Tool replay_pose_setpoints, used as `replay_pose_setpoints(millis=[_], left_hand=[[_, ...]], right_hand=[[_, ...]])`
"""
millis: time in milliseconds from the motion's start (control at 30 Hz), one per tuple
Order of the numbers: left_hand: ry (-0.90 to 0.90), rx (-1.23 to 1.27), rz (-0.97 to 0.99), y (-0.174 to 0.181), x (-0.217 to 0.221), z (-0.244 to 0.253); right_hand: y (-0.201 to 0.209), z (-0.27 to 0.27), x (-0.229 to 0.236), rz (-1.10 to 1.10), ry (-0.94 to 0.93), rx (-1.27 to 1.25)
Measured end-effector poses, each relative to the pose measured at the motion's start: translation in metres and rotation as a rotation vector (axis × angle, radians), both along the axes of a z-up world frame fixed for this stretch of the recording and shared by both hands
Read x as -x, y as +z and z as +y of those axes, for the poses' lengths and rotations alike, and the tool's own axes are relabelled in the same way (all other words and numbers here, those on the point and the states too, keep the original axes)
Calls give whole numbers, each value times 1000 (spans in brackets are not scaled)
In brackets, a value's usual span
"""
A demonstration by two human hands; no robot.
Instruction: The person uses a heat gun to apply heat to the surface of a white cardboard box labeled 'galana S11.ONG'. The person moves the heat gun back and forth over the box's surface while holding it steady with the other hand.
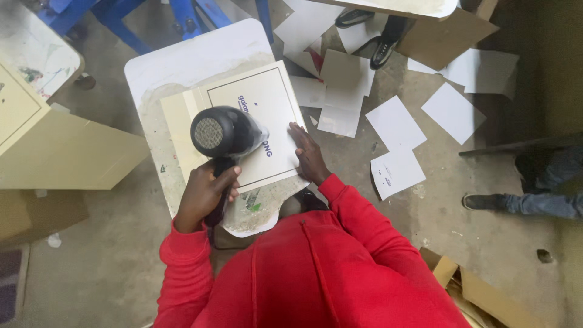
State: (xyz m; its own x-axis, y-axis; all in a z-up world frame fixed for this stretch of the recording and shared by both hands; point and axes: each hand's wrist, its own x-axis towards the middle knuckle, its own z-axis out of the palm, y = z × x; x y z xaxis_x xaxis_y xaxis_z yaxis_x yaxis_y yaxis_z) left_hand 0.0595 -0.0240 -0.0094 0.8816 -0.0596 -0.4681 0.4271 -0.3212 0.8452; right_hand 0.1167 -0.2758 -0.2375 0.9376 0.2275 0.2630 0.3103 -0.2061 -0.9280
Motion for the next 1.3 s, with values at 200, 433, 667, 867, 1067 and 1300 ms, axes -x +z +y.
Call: replay_pose_setpoints(millis=[200, 433, 667, 867, 1067, 1300], left_hand=[[112, -12, -20, 1, -13, 2], [7, -73, 85, 35, 16, 4], [-168, -34, 208, 32, 31, -6], [-76, 19, 90, 12, -1, -15], [141, 36, -74, 0, -32, -5], [194, -100, -56, 9, -7, 44]], right_hand=[[2, -7, -1, 56, -31, 15], [-4, -11, -4, 81, -10, -73], [-7, -12, -6, 137, -20, -285], [-8, -13, -8, 138, -19, -288], [-15, -12, -6, 137, -33, -329], [-16, -7, -5, 137, -35, -367]])
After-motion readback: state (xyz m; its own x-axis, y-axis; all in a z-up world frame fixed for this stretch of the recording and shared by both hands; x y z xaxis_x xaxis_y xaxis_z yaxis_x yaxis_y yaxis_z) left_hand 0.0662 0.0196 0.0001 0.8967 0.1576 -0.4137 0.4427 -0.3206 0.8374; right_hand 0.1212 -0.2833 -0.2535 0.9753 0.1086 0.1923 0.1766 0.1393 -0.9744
